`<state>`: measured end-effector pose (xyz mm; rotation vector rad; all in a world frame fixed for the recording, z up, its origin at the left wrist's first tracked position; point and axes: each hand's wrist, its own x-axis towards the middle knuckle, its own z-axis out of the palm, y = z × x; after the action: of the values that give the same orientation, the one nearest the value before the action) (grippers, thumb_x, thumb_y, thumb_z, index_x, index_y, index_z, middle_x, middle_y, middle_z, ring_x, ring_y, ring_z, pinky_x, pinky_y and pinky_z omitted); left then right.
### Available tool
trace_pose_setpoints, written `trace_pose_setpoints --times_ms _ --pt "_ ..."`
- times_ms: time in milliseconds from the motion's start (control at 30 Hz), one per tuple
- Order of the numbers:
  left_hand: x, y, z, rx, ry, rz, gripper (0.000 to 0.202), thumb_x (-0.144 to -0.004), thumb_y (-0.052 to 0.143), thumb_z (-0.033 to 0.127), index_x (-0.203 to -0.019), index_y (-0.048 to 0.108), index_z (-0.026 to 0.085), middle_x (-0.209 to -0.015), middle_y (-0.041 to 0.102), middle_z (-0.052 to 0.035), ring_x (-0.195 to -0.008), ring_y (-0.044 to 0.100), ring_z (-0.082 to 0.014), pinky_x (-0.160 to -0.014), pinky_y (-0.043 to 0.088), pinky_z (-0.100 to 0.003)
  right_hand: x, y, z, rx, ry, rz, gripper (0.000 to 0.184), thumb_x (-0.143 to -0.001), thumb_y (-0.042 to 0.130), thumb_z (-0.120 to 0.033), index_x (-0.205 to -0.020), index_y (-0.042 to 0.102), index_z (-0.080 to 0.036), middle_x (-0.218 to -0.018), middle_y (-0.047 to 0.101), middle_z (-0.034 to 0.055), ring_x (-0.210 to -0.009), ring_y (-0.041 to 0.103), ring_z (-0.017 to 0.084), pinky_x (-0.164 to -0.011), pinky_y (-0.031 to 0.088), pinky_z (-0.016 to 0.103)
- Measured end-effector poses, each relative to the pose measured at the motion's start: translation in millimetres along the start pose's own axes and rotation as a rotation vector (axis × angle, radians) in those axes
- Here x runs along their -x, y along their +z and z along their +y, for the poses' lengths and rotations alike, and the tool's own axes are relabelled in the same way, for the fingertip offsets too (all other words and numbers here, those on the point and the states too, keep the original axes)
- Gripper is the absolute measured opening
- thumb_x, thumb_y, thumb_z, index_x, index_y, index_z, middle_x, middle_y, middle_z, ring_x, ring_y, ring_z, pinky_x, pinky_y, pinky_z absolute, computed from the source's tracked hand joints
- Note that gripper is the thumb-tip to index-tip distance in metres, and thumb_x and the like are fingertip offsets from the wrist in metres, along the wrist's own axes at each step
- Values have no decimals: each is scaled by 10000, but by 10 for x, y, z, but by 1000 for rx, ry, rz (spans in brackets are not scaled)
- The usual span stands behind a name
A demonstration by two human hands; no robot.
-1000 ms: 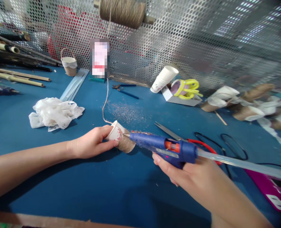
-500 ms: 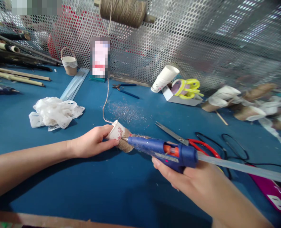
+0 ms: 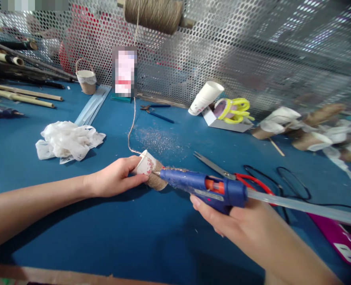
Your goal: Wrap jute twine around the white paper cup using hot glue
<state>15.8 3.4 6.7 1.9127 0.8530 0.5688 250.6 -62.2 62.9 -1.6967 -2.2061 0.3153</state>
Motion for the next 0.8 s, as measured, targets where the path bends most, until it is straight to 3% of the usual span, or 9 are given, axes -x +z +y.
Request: trace_pose_setpoints --times_ms 167,400,667,800 --pt "3 -1 -10 25 9 0 257 -846 437 316 -908 545 90 -813 571 -49 -716 492 -133 -659 450 -244 -8 1 25 -33 -30 -57 246 -810 484 -378 -665 625 -236 -571 648 0 -537 614 169 -509 492 270" --pt "-6 -9 22 -7 -6 1 256 -844 429 336 -824 537 104 -791 589 -45 -693 511 -132 -654 460 -247 -17 -17 14 -46 -87 -86 234 -800 472 -382 -696 635 -252 -590 661 11 -522 614 182 -462 471 276" --pt "0 -7 -12 4 20 -15 236 -852 436 310 -871 537 98 -814 586 -51 -710 500 -131 -651 453 -240 3 -4 32 -78 10 -56 228 -770 534 -396 -624 606 -236 -576 644 6 -530 603 167 -459 458 259" --pt "18 -15 -24 33 54 -35 201 -855 444 270 -924 532 102 -883 595 -65 -784 515 -142 -693 460 -239 -25 -19 22 -108 40 -52 289 -805 478 -381 -603 618 -229 -545 633 8 -529 596 167 -488 465 273"
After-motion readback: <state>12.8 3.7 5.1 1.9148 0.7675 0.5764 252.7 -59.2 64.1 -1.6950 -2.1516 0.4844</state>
